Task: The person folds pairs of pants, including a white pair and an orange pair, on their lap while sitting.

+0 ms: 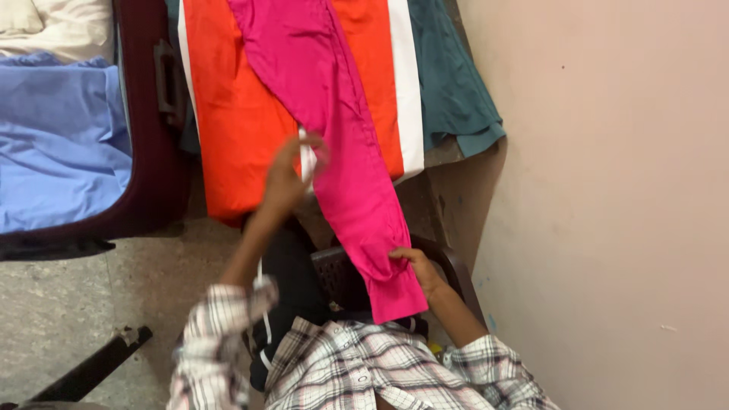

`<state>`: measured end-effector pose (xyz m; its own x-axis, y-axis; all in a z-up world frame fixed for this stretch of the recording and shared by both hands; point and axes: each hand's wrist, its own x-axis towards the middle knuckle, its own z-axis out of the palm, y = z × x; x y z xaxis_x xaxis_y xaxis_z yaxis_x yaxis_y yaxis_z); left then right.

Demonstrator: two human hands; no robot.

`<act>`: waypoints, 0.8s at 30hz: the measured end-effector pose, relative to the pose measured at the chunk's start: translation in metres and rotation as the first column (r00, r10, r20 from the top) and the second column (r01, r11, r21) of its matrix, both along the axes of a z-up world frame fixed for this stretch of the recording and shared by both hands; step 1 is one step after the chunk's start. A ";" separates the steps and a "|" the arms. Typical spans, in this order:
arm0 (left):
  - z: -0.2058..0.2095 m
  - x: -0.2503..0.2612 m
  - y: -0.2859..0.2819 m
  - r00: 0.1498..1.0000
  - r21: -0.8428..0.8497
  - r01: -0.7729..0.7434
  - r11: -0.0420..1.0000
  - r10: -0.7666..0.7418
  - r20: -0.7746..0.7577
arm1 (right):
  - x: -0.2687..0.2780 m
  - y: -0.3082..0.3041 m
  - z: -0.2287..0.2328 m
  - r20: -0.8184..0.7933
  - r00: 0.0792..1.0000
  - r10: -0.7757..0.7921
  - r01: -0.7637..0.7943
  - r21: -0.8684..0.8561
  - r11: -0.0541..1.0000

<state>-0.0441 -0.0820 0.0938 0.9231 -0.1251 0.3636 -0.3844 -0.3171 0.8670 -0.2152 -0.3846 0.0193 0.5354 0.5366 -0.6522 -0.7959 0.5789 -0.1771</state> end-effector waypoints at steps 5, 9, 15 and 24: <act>-0.072 0.169 0.056 0.897 0.267 -0.321 0.909 0.382 -0.222 | 0.011 0.014 0.042 0.074 0.997 0.010 -0.006 -0.059 0.998; -0.106 0.273 0.082 0.841 0.413 -0.372 0.831 0.490 -0.229 | 0.026 0.016 0.051 0.090 0.996 0.005 0.007 -0.136 0.991; -0.145 0.388 0.096 0.676 0.389 -0.456 0.800 0.596 -0.433 | 0.027 0.001 0.026 0.112 0.994 -0.006 0.016 -0.088 0.996; -0.126 0.479 0.083 0.889 -0.360 -0.354 0.863 0.191 -0.416 | 0.011 -0.052 -0.043 0.229 0.972 0.049 -0.074 0.104 0.992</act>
<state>0.4352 0.0014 -0.0324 0.9705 0.2384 -0.0351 0.0220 0.0576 0.9981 -0.2045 -0.4365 -0.0240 0.6252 0.6356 -0.4530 -0.7777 0.5562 -0.2929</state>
